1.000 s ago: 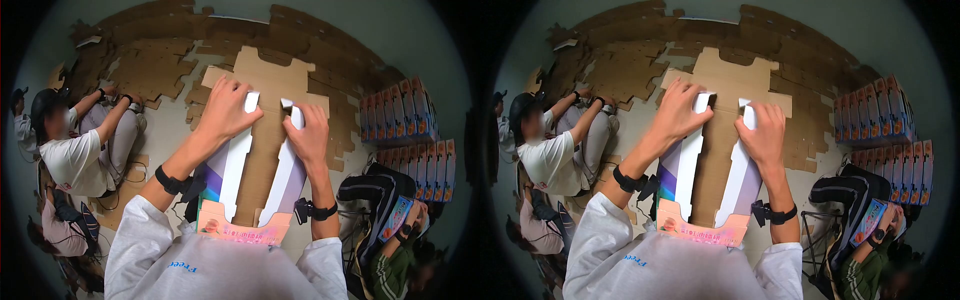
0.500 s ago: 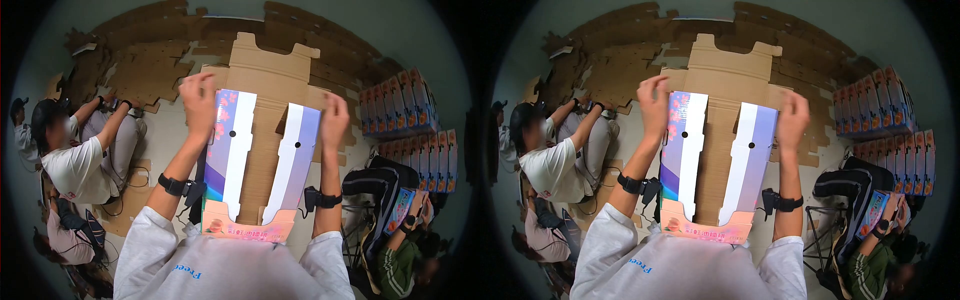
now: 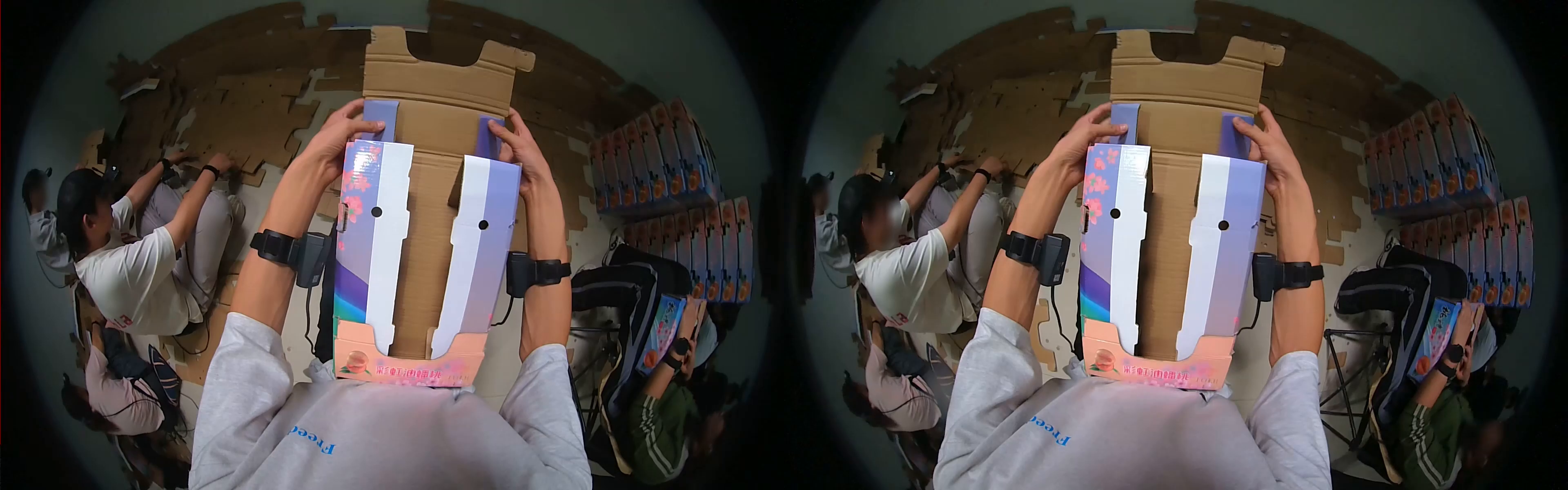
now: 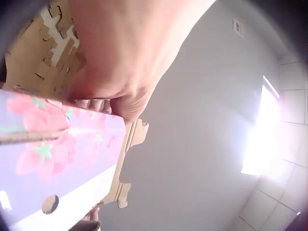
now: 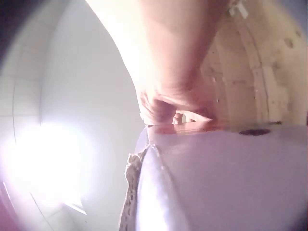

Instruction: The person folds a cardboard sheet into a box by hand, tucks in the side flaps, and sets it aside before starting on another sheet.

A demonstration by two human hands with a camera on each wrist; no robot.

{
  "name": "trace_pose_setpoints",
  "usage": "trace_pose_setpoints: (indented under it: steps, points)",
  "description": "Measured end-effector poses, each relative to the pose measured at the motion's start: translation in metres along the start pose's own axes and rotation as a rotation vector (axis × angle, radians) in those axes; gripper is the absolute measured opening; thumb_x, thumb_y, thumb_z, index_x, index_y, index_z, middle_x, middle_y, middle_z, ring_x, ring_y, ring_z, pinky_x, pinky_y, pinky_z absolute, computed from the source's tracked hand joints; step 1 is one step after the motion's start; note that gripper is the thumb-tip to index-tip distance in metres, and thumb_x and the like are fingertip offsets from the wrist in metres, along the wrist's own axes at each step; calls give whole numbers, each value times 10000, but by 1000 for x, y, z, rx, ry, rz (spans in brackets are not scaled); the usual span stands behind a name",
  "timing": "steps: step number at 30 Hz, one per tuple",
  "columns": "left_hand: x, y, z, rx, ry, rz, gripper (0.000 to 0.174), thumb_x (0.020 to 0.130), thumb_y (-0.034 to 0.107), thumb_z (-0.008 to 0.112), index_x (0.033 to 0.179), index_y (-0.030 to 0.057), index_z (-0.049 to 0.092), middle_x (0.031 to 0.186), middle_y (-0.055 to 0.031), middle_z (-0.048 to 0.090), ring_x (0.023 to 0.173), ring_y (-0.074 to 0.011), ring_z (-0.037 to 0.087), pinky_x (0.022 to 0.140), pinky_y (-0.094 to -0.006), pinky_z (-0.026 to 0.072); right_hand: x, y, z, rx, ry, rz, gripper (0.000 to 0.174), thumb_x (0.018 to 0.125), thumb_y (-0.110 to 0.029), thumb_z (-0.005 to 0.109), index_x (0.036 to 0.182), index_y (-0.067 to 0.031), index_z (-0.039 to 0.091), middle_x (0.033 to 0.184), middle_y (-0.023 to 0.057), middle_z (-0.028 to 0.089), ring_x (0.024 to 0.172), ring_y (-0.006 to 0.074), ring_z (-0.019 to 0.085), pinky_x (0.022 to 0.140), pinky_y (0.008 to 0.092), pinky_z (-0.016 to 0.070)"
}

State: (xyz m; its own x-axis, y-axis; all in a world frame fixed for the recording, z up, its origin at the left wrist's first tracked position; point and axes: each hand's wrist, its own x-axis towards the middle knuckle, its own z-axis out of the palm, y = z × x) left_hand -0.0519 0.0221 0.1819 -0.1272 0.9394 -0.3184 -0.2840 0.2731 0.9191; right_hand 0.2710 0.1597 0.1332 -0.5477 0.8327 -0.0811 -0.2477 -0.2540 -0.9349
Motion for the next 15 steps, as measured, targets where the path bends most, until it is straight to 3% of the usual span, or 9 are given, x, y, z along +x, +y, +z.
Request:
trace_pose_setpoints:
  steps: [3,5,6,8,9,12,13,15]
  points:
    - [-11,3,17,-111,106,112,487,899,-54,654,1364,70,585,939,-37,674,788,-107,669,660,-264,559,-18,-24,33,-117,108,-25,458,1000,-85,685,1432,-72,533,1213,58,689,912,90,668,659,201,550]
    - [-7,-11,-2,-107,48,168,407,918,9,620,1322,58,590,949,-58,678,872,-138,678,718,-296,573,-46,-45,75,-60,196,-80,388,1016,-103,651,1392,-58,568,1187,49,693,864,76,649,596,192,507]
    - [-4,-21,-13,-107,21,193,372,928,40,603,1300,52,593,955,-68,680,913,-153,683,747,-312,580,-48,-42,67,-70,157,-96,362,1021,-118,630,1371,-40,581,1180,52,696,901,92,653,644,214,512]
    - [-12,-29,-16,-433,-67,205,309,979,196,583,1245,41,600,972,-88,693,980,-183,680,818,-349,581,-52,-29,27,-89,78,-130,332,1031,-149,587,1329,-4,606,1165,59,700,975,124,660,740,257,521]
    - [-16,-31,-18,-596,-111,215,322,1004,274,573,1218,35,604,981,-97,699,1013,-198,679,854,-367,581,-49,-7,9,-31,117,-282,442,1067,-291,486,1291,55,646,1270,119,701,1155,185,643,944,301,484]
    - [-29,-32,-25,-516,-107,131,432,1028,429,527,1198,40,607,1092,-115,713,1034,-228,678,908,-406,570,-84,-26,27,101,-290,-240,570,1079,-377,410,1307,84,656,1398,183,662,1314,226,581,1115,324,399]
    - [-39,-24,-16,-423,-73,152,399,1038,412,552,1180,47,626,1208,-122,697,1112,-214,666,934,-373,568,-87,-25,27,72,-262,-212,669,1076,-453,349,1293,87,679,1464,219,619,1328,254,590,1162,359,406]
    - [-63,-15,-8,-200,-69,174,353,1031,353,566,1176,41,646,1272,-120,684,1198,-206,637,977,-352,557,-100,-21,35,-66,-78,-193,566,1055,-367,431,1287,85,681,1451,224,626,1339,263,594,1163,367,433]
